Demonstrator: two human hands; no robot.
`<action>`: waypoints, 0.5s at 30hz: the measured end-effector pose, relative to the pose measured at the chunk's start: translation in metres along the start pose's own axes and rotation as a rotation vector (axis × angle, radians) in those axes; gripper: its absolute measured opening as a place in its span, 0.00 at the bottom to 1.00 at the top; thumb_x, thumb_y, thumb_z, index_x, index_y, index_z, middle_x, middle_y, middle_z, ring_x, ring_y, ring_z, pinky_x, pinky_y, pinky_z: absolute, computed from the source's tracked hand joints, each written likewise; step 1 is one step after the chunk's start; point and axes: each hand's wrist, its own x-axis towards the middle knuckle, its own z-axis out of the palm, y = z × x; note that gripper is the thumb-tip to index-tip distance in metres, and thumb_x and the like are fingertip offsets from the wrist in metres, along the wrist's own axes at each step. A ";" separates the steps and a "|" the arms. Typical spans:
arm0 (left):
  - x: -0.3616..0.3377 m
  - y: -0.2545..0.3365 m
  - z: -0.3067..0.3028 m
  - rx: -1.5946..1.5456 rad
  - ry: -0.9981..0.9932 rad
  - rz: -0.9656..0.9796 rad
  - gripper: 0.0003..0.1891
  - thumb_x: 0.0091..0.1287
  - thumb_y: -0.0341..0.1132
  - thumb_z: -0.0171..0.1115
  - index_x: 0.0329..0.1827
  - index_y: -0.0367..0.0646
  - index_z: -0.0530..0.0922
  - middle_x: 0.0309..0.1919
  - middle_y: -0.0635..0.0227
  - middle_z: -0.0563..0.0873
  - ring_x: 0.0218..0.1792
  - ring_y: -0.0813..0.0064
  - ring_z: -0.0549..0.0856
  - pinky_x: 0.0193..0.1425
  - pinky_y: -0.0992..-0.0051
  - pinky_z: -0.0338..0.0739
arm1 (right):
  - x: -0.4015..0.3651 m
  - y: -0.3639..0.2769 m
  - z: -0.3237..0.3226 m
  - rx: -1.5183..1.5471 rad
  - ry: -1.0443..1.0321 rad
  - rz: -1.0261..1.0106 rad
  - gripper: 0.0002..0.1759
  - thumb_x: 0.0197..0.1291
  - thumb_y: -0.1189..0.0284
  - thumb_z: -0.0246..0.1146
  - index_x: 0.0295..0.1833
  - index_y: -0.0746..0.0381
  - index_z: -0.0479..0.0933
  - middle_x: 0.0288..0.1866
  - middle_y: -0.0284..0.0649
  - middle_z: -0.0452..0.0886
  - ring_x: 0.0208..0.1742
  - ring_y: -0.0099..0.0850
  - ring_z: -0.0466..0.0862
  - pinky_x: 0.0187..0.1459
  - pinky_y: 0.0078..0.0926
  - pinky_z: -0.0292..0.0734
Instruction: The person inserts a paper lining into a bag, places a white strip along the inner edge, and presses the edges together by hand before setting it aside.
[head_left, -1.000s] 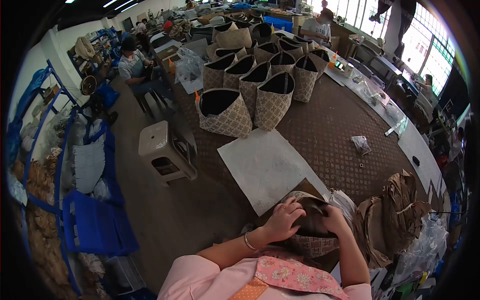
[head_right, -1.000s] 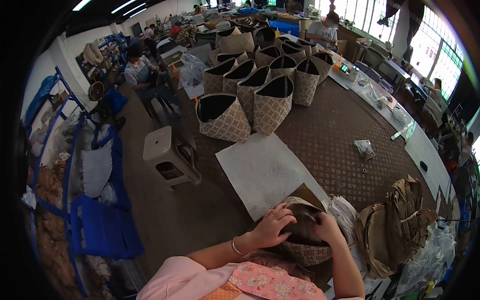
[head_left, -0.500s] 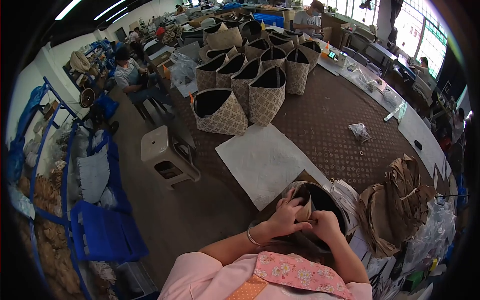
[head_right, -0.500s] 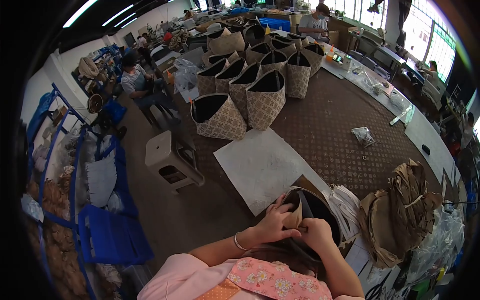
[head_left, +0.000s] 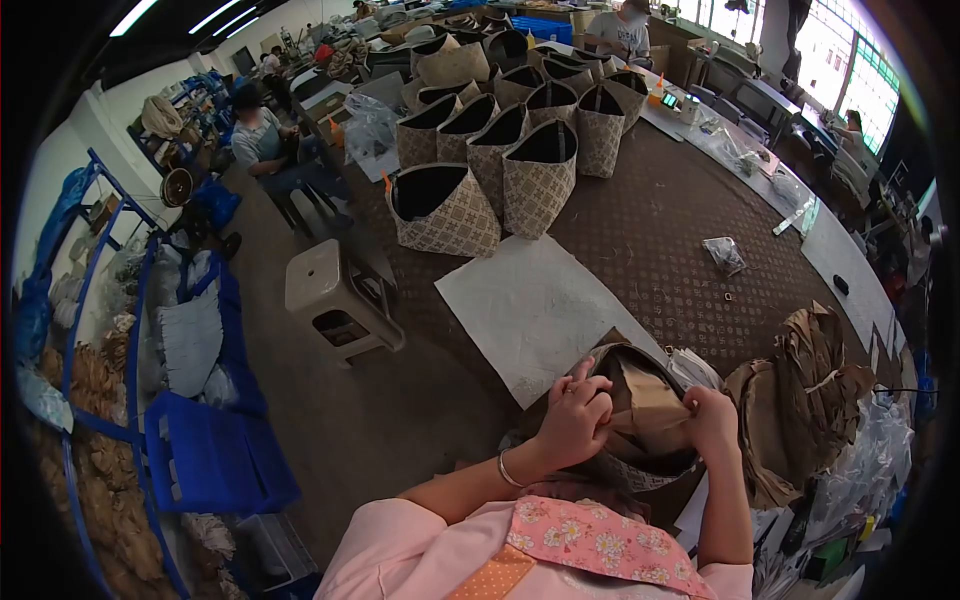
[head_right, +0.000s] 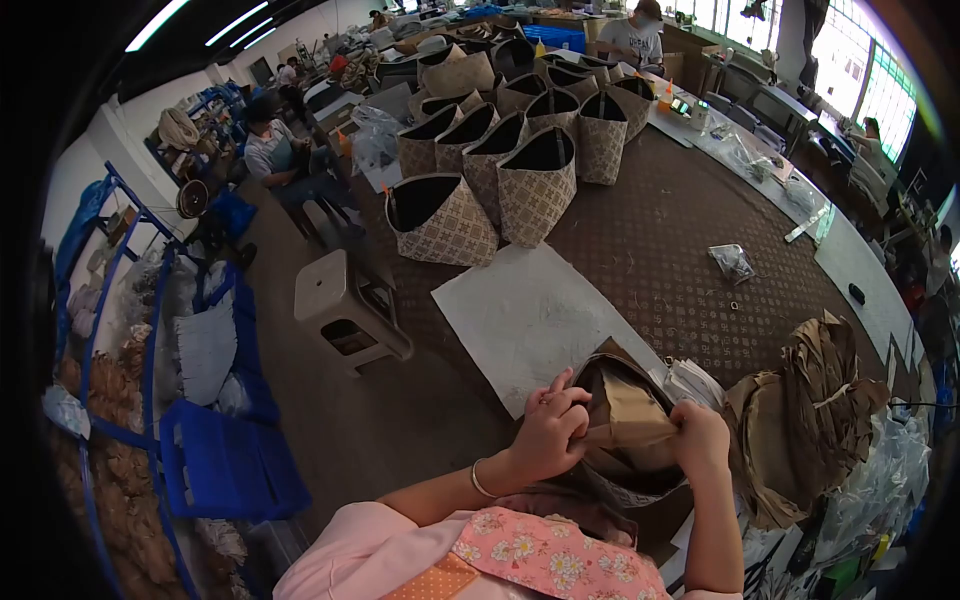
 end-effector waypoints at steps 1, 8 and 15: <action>0.002 0.003 0.005 0.011 0.045 -0.021 0.16 0.50 0.29 0.69 0.40 0.45 0.73 0.59 0.61 0.75 0.75 0.45 0.62 0.67 0.51 0.56 | -0.002 -0.005 0.004 0.049 0.098 -0.022 0.15 0.41 0.80 0.65 0.39 0.58 0.79 0.35 0.43 0.82 0.39 0.45 0.84 0.40 0.37 0.78; 0.005 -0.003 0.030 0.196 -0.002 -0.035 0.18 0.57 0.30 0.62 0.52 0.46 0.77 0.52 0.66 0.82 0.78 0.54 0.58 0.71 0.42 0.46 | -0.006 -0.050 0.031 0.251 0.327 -0.520 0.19 0.46 0.82 0.64 0.47 0.60 0.79 0.45 0.42 0.80 0.48 0.47 0.80 0.54 0.42 0.76; 0.009 0.005 0.006 0.392 -0.704 -0.082 0.09 0.63 0.31 0.58 0.42 0.48 0.85 0.41 0.69 0.87 0.80 0.62 0.53 0.73 0.33 0.34 | -0.007 -0.035 0.048 0.199 -0.133 -0.530 0.10 0.58 0.73 0.64 0.47 0.58 0.81 0.39 0.44 0.84 0.42 0.46 0.84 0.44 0.40 0.80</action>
